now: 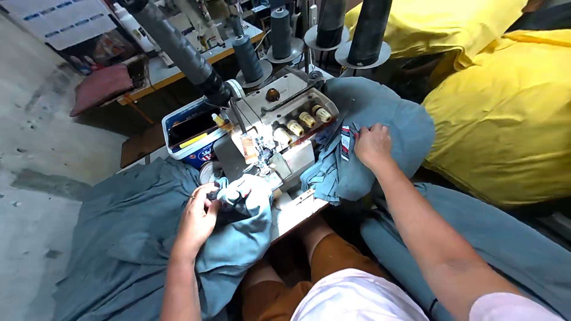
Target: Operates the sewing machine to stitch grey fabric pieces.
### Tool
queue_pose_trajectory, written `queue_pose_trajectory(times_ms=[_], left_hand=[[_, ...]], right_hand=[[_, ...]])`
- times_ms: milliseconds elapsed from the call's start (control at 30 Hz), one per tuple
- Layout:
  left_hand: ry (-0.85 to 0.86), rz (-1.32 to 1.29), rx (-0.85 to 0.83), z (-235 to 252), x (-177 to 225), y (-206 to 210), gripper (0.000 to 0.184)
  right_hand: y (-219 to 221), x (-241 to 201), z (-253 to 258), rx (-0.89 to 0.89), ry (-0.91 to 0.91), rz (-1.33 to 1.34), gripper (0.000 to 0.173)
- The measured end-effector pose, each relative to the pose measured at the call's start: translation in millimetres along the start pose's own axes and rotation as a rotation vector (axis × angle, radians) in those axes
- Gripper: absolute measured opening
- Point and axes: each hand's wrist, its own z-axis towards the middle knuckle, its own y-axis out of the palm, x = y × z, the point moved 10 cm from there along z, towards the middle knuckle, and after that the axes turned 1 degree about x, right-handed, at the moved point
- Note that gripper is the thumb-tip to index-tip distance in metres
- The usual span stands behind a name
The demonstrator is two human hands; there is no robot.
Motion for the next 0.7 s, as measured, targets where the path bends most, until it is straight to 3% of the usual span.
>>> queue_pose_trajectory(times_ms=[100,267,367,433,500,567,633,700], left_hand=[[0.002,0.014,0.046,-4.4,6.4,-8.8,0.022],[0.066,0.025,0.094,-7.9,15.4,-9.9,0.024],[0.068,0.022,0.176,-7.6,17.4,-17.4,0.020],[0.033,0.000,0.216,-11.3,13.8,-32.9,0.024],[0.009,-0.029,0.267,-16.9,15.3,-55.4,0.027],[0.014,-0.050,0.275,-19.1,26.9,-77.3,0.029],[0.082,-0.007,0.270,-16.9,52.5,-100.7,0.029],[0.176,0.070,0.273,-16.7,84.9,-127.4,0.028]], right_hand=[[-4.4,1.9,2.5,-0.040,-0.001,0.021,0.032],[-27.7,4.3,-27.3,0.147,0.106,0.724,0.040],[-11.5,-9.3,-39.5,0.177,0.118,0.790,0.034],[-31.7,-18.5,-61.0,0.295,0.022,0.728,0.035],[-57.8,-53.6,-103.7,0.435,-0.197,0.804,0.032],[-47.4,-110.1,-153.4,0.278,-0.489,0.973,0.037],[-19.5,-165.7,-193.1,-0.013,-0.703,1.096,0.061],[-1.5,-200.6,-223.8,-0.244,-0.792,1.174,0.055]])
